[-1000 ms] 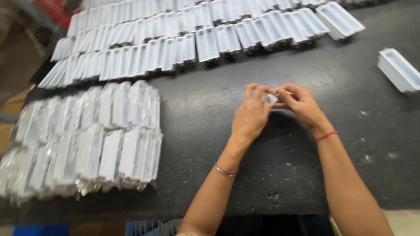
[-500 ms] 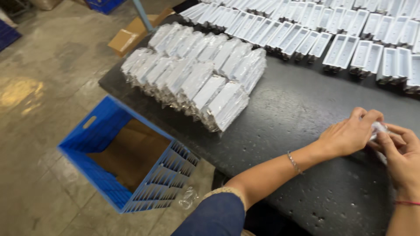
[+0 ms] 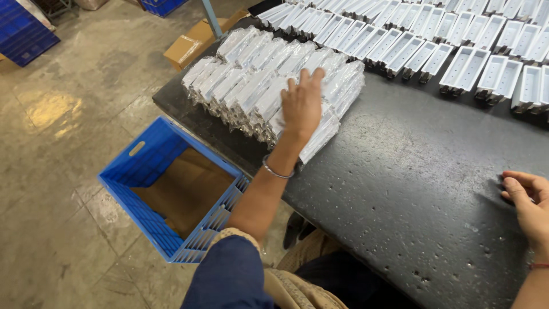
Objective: The person wraps white rectangular plastic components in clear plastic bags one at a time. They place each wrapped unit into a stack on the table and occasionally reach down to retrieve more bags.
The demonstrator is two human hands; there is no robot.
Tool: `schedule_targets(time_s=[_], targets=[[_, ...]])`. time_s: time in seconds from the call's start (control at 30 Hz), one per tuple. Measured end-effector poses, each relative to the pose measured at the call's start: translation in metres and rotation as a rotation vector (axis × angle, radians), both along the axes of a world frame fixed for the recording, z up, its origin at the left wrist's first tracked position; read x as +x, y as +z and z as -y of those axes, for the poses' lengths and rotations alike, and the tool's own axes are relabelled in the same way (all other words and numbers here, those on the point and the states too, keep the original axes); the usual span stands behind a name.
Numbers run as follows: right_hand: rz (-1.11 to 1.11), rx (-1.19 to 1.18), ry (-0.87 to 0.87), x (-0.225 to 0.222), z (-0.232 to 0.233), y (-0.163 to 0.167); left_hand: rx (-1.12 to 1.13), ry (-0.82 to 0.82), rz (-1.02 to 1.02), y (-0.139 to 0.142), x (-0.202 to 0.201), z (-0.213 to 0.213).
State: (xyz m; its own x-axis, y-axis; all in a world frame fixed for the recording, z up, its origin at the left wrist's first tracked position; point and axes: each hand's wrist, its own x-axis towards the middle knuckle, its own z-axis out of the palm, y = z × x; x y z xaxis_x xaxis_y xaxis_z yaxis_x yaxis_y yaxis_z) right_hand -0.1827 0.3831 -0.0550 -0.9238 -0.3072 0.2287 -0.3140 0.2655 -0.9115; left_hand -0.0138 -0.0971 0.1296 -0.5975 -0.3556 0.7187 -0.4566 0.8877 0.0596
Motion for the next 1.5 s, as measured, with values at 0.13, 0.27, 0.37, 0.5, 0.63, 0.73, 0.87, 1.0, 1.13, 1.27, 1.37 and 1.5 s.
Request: schedule_targets(time_s=[0.13,0.27,0.37,0.5,0.63,0.73,0.87,1.0,1.13,1.27,1.37,1.5], targets=[[0.012,0.041,-0.031,0.003,0.003,0.001,0.251,0.026,0.208,-0.006,0.015,0.021],[0.033,0.02,-0.023,0.015,0.007,0.015,0.165,0.006,0.146,-0.021,0.014,0.036],[0.063,0.022,-0.032,0.029,0.015,0.035,-0.001,-0.037,0.024,-0.035,0.012,0.051],[0.084,0.14,-0.103,0.054,0.026,0.069,0.021,-0.101,0.092,-0.046,0.02,0.058],[0.031,0.266,-0.127,0.07,0.029,0.089,0.003,-0.274,0.002,-0.033,0.036,0.027],[-0.034,0.262,-0.149,0.075,0.027,0.09,0.098,-0.39,-0.013,-0.022,0.041,-0.029],[-0.01,0.036,-0.146,0.074,0.026,0.081,0.267,-0.783,0.061,-0.035,0.015,-0.127],[0.141,-0.217,-0.158,0.076,0.035,0.071,0.545,-1.177,0.185,-0.076,-0.033,-0.225],[0.117,-0.463,-0.119,0.09,0.037,0.076,0.768,-1.16,0.162,-0.117,-0.05,-0.279],[0.152,-0.404,-0.107,0.166,-0.022,0.112,0.817,-1.191,0.129,-0.131,-0.054,-0.269],[0.24,-0.227,-0.123,0.271,-0.093,0.133,1.024,-1.246,0.156,-0.135,-0.06,-0.254],[0.502,-0.095,-0.279,0.374,-0.166,0.124,0.814,-1.304,0.213,-0.143,-0.069,-0.255]])
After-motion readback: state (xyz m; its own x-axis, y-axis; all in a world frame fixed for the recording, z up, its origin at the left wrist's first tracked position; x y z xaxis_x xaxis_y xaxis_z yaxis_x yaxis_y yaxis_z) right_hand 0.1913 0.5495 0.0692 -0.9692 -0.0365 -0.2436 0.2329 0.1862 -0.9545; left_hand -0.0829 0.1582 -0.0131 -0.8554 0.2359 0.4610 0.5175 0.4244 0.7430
